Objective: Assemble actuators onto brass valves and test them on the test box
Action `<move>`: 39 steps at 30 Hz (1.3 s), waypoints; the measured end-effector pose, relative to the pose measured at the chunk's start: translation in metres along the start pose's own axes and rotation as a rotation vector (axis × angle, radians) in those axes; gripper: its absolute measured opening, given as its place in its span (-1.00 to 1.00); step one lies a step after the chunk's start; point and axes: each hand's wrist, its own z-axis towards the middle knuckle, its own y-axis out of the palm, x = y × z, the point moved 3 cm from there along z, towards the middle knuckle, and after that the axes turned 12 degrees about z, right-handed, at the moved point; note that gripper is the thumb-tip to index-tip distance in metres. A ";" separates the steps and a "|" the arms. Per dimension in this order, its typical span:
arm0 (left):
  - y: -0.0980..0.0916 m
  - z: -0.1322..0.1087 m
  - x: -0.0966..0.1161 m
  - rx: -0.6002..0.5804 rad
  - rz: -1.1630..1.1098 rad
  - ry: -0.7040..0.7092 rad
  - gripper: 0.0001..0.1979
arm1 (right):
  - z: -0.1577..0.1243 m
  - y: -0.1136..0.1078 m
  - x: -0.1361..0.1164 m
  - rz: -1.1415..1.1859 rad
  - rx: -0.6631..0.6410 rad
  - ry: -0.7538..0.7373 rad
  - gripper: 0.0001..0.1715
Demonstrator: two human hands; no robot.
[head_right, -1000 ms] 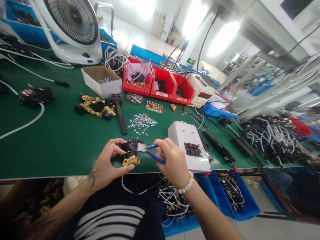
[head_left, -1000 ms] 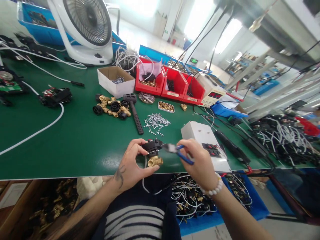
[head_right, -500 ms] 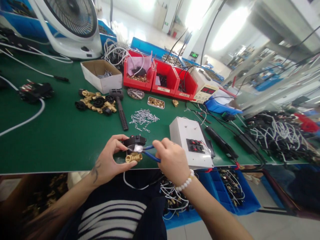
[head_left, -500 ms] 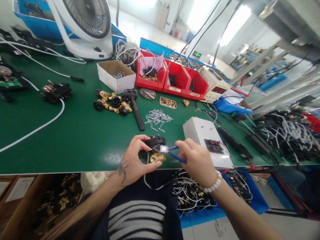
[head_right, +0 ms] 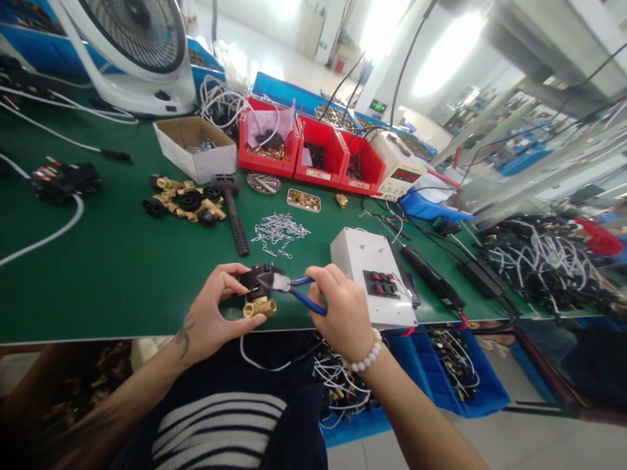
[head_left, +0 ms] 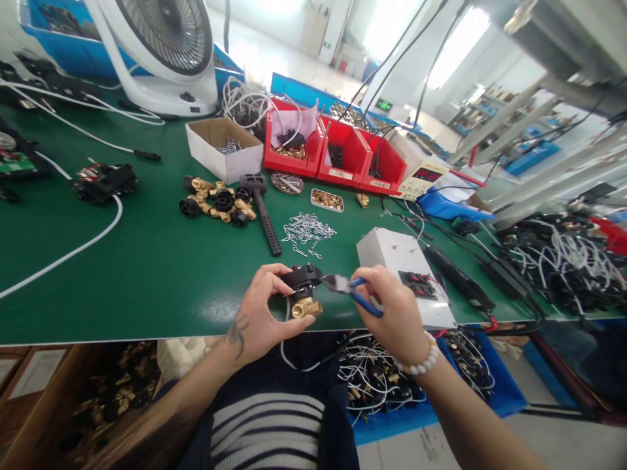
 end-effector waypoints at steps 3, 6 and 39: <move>0.000 0.000 0.000 -0.003 -0.005 0.002 -0.64 | 0.001 0.000 -0.001 -0.028 -0.001 -0.016 -0.78; -0.001 0.000 0.000 0.008 0.007 -0.002 -0.63 | 0.001 0.007 -0.001 -0.133 -0.174 -0.070 -0.73; 0.002 -0.005 0.006 -0.015 0.304 0.240 -0.90 | -0.025 0.066 -0.001 1.223 -0.009 0.770 -0.38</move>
